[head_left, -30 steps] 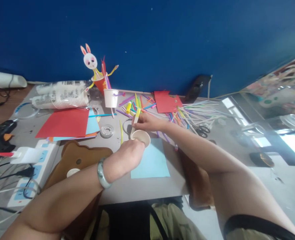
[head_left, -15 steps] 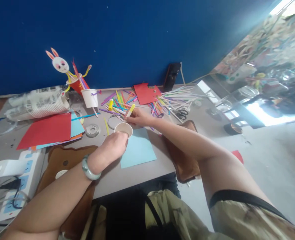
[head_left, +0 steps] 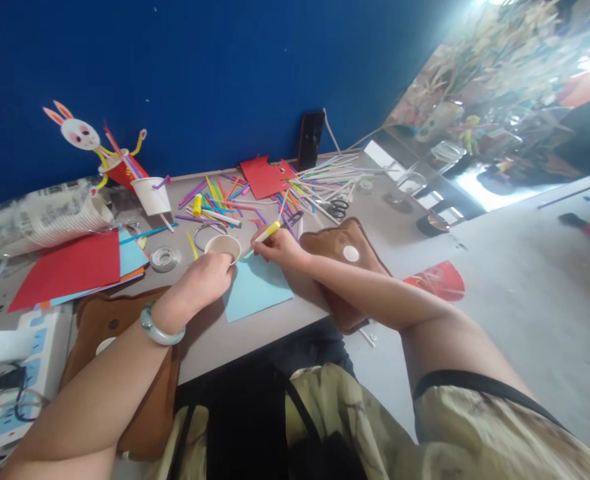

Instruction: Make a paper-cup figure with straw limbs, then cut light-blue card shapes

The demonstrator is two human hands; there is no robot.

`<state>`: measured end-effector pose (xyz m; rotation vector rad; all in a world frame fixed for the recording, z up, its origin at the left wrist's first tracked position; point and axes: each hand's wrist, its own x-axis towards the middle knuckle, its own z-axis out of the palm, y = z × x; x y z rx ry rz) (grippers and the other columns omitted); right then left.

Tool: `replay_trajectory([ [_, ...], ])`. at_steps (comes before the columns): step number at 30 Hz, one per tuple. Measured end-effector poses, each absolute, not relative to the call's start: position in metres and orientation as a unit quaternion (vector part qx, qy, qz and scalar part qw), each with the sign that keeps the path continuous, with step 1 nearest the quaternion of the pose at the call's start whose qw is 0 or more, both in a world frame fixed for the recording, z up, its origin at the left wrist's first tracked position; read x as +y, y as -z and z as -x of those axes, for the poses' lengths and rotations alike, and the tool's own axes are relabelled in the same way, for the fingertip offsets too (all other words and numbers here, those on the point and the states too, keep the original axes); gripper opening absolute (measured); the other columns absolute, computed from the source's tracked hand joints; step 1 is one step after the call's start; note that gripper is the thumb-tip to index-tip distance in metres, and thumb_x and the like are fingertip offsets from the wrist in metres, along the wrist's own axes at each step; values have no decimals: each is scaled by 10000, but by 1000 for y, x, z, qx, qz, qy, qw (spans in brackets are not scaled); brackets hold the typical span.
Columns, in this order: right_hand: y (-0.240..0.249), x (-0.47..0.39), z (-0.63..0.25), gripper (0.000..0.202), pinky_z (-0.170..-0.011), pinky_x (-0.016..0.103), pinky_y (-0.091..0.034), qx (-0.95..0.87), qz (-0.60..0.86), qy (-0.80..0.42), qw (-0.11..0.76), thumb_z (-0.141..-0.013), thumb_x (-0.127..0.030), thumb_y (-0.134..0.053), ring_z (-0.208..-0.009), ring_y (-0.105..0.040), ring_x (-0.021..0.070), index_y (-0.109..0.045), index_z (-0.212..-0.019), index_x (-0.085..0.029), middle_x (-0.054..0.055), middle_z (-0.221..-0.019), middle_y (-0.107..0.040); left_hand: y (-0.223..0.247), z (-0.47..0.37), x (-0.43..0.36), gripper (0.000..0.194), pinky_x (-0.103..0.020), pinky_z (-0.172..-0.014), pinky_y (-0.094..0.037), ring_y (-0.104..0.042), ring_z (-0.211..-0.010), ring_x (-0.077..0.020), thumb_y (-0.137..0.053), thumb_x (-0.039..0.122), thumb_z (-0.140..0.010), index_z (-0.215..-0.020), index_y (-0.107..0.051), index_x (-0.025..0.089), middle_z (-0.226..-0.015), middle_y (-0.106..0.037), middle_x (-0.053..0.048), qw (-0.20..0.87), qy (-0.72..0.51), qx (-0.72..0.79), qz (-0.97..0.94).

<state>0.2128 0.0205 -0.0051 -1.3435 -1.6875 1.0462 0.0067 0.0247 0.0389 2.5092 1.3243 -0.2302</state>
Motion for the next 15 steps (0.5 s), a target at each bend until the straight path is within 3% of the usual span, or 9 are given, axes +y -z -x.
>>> replay_trajectory([
  [6,9,-18,-204,88,-609,218,-412,-736,506,-266,363,-848,-265,-566,-620,-547,111,-581,-843,-179,11,-719,-634,-45,-6,27,325,-296,-605,-367,-668,-776,-232,-343,300,-951,-834,-617,169,-788,-691,-120,152,85,435,-884],
  [15,26,-46,-199,118,-624,225,-400,-815,465,-181,294,-945,-289,-503,-659,-563,128,-549,-945,-180,26,-780,-629,-48,-6,28,311,-315,-570,-291,-606,-687,-220,-341,321,-923,-723,-546,203,-724,-654,-97,168,70,446,-876],
])
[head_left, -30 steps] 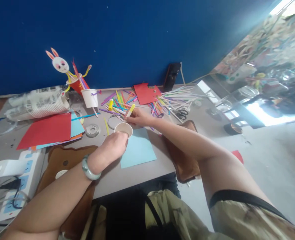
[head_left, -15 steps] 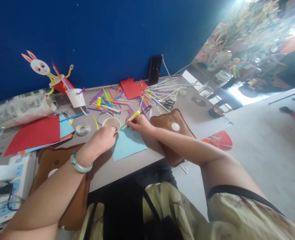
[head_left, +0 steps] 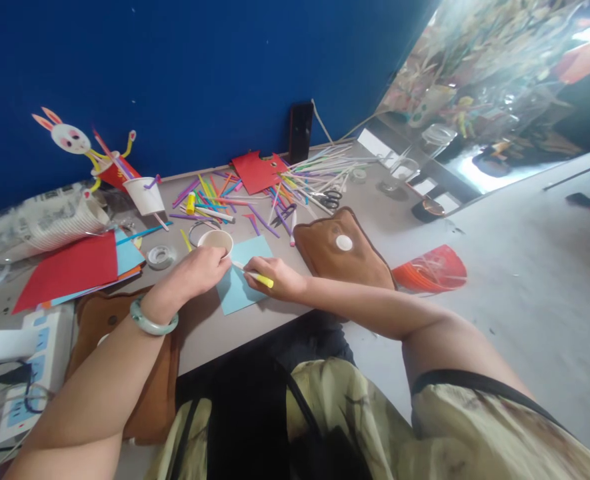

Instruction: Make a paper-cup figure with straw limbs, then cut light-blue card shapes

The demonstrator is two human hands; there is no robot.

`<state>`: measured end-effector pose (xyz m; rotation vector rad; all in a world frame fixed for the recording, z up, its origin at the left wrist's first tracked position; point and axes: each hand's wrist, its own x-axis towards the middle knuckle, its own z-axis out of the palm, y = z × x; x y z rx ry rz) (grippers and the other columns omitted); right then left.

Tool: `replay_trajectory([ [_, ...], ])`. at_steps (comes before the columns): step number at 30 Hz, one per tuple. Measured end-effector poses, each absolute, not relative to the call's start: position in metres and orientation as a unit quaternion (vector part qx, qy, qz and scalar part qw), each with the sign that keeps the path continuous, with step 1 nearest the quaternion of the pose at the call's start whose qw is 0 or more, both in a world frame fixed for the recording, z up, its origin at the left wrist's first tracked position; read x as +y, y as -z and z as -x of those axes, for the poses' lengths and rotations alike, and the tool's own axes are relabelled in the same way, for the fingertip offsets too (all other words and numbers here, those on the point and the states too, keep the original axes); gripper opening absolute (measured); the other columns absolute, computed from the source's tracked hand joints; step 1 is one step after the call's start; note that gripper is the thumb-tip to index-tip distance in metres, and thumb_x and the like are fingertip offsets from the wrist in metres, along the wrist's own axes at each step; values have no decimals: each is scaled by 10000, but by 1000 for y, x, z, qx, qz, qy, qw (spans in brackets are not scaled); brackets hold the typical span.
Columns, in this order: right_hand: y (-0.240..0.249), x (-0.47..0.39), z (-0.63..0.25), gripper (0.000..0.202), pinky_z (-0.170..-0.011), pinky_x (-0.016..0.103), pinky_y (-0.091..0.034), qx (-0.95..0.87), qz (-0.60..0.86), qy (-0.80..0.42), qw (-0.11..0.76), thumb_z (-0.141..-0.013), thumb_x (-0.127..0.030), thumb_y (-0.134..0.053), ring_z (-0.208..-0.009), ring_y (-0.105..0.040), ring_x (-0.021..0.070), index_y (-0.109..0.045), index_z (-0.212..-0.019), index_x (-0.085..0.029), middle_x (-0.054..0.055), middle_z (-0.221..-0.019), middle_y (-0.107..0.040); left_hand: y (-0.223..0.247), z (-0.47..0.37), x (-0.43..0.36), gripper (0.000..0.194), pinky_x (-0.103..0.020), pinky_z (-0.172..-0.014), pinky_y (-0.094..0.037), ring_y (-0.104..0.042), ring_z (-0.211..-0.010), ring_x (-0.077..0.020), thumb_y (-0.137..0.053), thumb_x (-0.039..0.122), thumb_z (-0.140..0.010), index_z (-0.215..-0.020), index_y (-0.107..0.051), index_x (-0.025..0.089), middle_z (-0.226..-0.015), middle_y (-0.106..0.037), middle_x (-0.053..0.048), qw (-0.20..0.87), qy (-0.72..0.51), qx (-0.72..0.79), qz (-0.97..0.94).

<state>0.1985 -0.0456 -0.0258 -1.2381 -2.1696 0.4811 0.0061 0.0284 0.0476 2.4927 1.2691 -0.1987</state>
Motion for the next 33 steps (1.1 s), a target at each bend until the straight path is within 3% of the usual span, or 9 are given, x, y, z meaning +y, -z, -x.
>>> replay_trajectory([
  [6,30,-56,-195,100,-637,227,-429,-846,433,-157,269,-942,-243,-507,-686,-574,131,-549,-995,-170,33,-827,-627,-50,-4,31,335,-305,-585,-300,-548,-649,-195,-346,386,-914,-656,-479,219,-663,-599,-56,209,48,444,-870],
  [17,34,-45,-174,122,-629,270,-378,-911,357,-26,206,-975,-171,-443,-644,-507,135,-543,-1033,-132,41,-805,-606,-51,-2,34,398,-304,-617,-340,-575,-685,-202,-323,399,-935,-727,-597,200,-701,-629,-67,219,45,428,-876],
  [33,12,-40,-150,117,-609,282,-365,-918,387,-56,65,-960,-119,-410,-661,-516,155,-521,-993,-138,62,-849,-610,-56,-5,35,414,-304,-709,-421,-646,-846,-235,-306,413,-935,-825,-643,198,-861,-702,-99,215,81,442,-867],
])
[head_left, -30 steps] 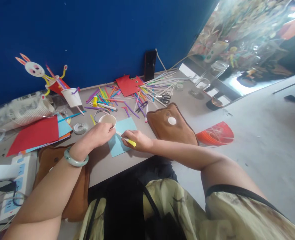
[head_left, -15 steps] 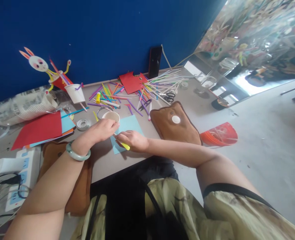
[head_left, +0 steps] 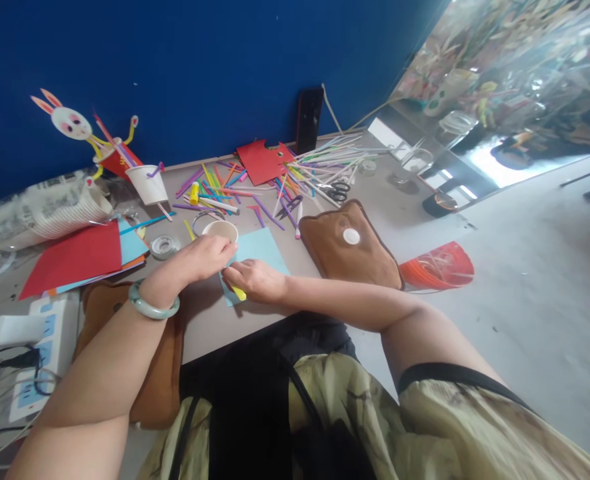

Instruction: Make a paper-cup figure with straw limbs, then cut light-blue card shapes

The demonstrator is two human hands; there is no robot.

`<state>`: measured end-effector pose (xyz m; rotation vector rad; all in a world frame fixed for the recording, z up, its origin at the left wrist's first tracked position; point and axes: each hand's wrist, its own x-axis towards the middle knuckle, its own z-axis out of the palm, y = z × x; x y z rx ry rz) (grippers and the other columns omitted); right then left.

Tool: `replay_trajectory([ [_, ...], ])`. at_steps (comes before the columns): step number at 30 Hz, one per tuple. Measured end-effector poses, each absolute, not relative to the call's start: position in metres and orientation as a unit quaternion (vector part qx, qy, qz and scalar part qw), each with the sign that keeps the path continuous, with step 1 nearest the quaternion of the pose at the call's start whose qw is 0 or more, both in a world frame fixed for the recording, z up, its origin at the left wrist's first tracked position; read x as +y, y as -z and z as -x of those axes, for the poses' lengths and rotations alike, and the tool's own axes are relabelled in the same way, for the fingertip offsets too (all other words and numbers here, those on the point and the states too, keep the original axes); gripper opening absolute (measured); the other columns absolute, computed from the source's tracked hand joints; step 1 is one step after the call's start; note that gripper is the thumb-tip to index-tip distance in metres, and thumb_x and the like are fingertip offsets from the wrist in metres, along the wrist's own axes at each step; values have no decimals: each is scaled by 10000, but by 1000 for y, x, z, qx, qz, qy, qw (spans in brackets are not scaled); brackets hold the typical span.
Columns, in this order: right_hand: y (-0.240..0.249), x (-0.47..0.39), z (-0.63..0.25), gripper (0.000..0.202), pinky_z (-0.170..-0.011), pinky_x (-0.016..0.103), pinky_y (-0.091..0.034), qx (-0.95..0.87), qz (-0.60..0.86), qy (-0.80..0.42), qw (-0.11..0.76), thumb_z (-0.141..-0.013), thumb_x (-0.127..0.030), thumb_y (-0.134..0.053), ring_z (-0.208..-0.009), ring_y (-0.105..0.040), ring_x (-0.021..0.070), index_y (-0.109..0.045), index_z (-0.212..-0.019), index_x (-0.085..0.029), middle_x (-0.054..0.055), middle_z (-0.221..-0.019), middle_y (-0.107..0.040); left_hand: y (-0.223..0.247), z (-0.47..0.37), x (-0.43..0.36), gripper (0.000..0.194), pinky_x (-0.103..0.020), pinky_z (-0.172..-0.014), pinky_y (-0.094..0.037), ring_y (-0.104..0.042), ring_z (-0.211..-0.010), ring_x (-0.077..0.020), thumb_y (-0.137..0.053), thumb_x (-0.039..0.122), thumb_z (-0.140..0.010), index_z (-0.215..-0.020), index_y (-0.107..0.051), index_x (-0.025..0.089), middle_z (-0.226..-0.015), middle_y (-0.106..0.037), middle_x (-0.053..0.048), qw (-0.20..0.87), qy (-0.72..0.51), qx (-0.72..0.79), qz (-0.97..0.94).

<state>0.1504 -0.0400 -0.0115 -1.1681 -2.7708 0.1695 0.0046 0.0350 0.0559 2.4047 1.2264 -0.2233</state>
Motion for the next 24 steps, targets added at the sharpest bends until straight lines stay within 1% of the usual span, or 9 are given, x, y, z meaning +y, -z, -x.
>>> replay_trajectory([
  [5,12,-46,-160,80,-597,275,-340,-924,374,-50,64,-953,-125,-433,-623,-490,139,-509,-941,-149,43,-812,-595,-55,-5,35,440,-304,-676,-396,-614,-753,-219,-283,442,-932,-762,-613,205,-790,-678,-88,218,75,435,-870],
  [11,18,-49,-180,113,-582,273,-301,-927,356,-15,114,-989,-175,-403,-585,-437,127,-498,-933,-152,25,-753,-561,-55,-5,35,429,-297,-643,-378,-604,-723,-209,-303,437,-934,-710,-588,207,-741,-666,-78,220,68,438,-869],
  [14,18,-48,-192,123,-582,269,-296,-923,357,-18,144,-991,-188,-401,-581,-426,127,-506,-936,-153,23,-741,-559,-57,-5,34,438,-293,-642,-386,-617,-733,-209,-303,438,-946,-705,-586,207,-746,-675,-75,218,73,441,-868],
  [19,19,-44,-205,108,-589,256,-311,-914,359,-45,182,-979,-202,-419,-608,-456,133,-513,-978,-149,23,-740,-571,-56,-5,34,440,-295,-654,-401,-630,-751,-217,-315,436,-951,-724,-609,200,-759,-688,-84,221,63,442,-867],
  [24,24,-39,-209,122,-597,253,-323,-903,376,-57,198,-977,-211,-416,-627,-474,131,-522,-963,-151,27,-750,-581,-54,-3,35,441,-299,-640,-388,-613,-728,-212,-311,449,-949,-724,-599,204,-746,-673,-72,225,61,437,-869],
])
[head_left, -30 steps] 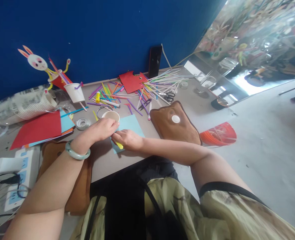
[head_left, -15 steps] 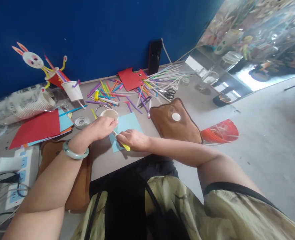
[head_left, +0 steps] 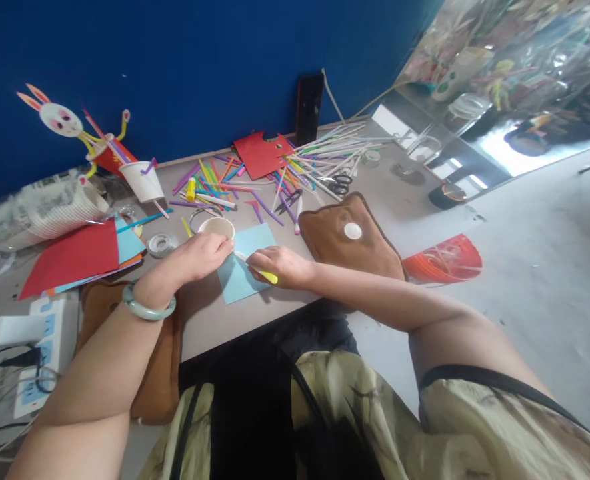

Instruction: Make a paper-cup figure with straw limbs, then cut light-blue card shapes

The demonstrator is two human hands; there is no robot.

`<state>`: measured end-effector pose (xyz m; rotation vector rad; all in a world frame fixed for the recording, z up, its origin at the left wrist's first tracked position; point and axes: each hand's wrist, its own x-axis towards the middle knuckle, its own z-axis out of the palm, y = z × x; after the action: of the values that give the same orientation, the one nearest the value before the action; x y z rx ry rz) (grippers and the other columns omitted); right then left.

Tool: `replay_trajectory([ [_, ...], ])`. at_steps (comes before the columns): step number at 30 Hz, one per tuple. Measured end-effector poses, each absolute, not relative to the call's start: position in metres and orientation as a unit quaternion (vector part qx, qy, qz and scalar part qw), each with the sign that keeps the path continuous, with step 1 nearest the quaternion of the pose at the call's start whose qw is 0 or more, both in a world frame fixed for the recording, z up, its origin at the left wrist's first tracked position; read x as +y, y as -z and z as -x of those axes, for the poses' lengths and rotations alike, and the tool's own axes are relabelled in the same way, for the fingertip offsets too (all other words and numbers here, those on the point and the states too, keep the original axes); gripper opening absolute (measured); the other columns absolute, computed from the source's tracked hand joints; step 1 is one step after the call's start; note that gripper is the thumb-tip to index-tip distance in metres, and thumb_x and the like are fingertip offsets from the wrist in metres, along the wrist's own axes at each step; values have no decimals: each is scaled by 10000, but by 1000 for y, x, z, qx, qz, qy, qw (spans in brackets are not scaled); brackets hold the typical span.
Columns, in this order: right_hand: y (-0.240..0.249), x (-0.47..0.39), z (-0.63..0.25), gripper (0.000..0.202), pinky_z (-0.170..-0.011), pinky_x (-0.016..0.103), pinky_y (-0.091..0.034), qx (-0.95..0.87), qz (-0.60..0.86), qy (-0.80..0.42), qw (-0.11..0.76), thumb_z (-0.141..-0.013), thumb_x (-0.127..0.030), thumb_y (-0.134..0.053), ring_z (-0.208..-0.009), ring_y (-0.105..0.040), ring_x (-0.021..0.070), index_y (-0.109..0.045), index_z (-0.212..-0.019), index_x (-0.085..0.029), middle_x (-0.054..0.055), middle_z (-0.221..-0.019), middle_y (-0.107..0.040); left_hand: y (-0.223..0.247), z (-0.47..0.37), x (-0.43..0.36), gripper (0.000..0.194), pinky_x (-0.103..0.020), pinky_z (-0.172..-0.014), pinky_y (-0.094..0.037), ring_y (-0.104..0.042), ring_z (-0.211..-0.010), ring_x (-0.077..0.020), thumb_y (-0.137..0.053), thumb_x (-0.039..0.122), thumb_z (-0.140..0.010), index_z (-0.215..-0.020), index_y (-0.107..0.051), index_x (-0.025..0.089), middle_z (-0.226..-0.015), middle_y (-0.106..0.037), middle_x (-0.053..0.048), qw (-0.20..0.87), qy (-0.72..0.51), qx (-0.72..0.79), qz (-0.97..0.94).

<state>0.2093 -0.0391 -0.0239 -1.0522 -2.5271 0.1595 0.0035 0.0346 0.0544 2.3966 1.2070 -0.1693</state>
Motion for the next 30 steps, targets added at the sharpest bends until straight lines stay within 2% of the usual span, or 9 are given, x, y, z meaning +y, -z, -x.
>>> replay_trajectory([
  [5,25,-33,-212,112,-603,248,-321,-892,389,-60,224,-970,-207,-424,-630,-466,123,-521,-937,-161,19,-736,-568,-57,-5,33,429,-302,-656,-377,-596,-722,-207,-304,442,-941,-709,-578,208,-734,-653,-66,228,59,440,-867],
  [10,26,-41,-207,114,-600,255,-326,-900,376,-61,212,-969,-206,-435,-629,-470,128,-535,-955,-151,28,-748,-577,-58,-5,33,436,-306,-644,-366,-577,-694,-206,-293,450,-938,-685,-558,214,-708,-631,-58,229,65,445,-863],
  [17,20,-62,-203,238,-676,282,-393,-932,301,-30,200,-1003,-215,-413,-695,-552,139,-504,-1207,-131,71,-887,-642,-58,-6,31,429,-299,-616,-354,-550,-639,-186,-322,420,-943,-687,-590,203,-655,-612,-49,228,51,437,-869],
  [21,22,-73,-205,301,-649,302,-364,-928,327,46,172,-985,-152,-401,-648,-531,146,-469,-1278,-133,45,-819,-623,-60,-4,33,428,-294,-594,-337,-534,-629,-178,-338,435,-925,-633,-551,206,-631,-592,-40,241,35,450,-859],
  [25,29,-83,-205,300,-642,297,-352,-918,347,57,185,-968,-136,-423,-638,-523,147,-462,-1265,-130,18,-749,-593,-67,6,42,421,-291,-573,-315,-504,-585,-167,-359,447,-914,-600,-506,209,-538,-516,-20,228,-44,492,-839],
  [27,31,-85,-205,306,-638,294,-353,-917,349,49,188,-956,-140,-442,-647,-528,150,-454,-1262,-127,17,-750,-587,-69,11,46,433,-293,-571,-306,-489,-572,-161,-352,461,-926,-599,-482,209,-522,-489,-17,188,-119,520,-825],
  [30,32,-86,-205,304,-643,293,-367,-916,353,38,187,-943,-139,-457,-660,-538,154,-450,-1247,-125,17,-751,-588,-70,15,50,430,-294,-598,-310,-498,-606,-156,-323,454,-955,-639,-474,206,-578,-522,-27,115,-216,535,-808],
])
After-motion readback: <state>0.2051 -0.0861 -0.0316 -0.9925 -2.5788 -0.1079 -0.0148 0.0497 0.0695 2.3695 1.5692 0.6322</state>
